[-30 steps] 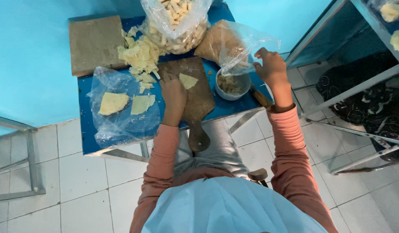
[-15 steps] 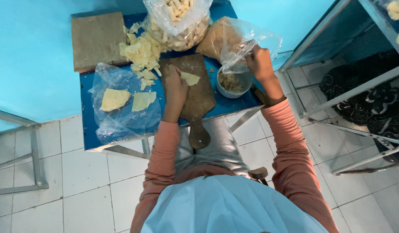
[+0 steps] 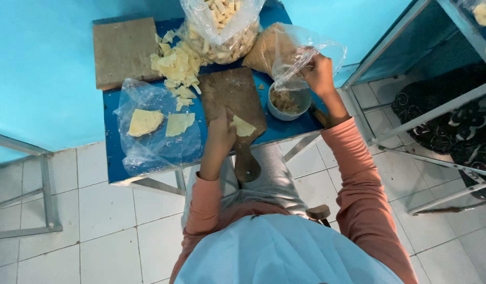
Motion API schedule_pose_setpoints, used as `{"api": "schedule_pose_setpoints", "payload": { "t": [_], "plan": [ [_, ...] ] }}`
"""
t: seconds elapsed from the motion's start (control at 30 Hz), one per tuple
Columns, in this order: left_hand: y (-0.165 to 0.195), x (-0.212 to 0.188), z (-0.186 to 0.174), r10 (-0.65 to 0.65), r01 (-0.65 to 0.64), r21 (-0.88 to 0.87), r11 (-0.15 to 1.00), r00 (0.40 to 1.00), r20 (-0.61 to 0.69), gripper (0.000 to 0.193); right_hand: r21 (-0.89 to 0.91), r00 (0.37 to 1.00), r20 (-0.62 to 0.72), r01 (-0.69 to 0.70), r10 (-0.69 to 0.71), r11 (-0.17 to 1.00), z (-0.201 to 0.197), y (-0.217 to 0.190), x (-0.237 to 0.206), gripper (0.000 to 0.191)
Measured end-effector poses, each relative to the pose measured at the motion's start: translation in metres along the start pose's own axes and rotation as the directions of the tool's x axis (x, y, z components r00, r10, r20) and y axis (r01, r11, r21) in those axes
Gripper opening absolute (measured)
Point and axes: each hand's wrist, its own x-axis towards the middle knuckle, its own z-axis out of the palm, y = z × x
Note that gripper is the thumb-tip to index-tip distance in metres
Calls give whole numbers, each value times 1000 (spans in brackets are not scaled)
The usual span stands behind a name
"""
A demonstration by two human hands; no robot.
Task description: The person sits at a small blue table and tears thin cracker sheets into smaller pieces by hand, placing the pieces into a white bowl. They occasionally use a spoon to scoop from the bowl and reach into plastic bags of puffed snacks on the table.
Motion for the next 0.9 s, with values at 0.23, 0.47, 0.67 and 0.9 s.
{"api": "schedule_pose_setpoints", "payload": {
  "t": [0.23,0.47,0.67,0.9],
  "plan": [
    [1,-25,-1,-95,94,52,994,995,13,43,-12,999,-29,-16,16,1000,3,1,-4,38],
    [-7,-38,4,17,-18,-7,1000,994,-111,36,349,966,-135,-162,220,923,-4,13,-15,28],
    [-12,-44,10,-47,46,-8,999,988,-146,49,452,912,-298,-126,282,883,-24,24,-38,27],
    [-13,-46,10,-52,46,-38,998,983,-174,56,516,828,-400,-151,393,843,-46,36,-74,27]
  ]
}}
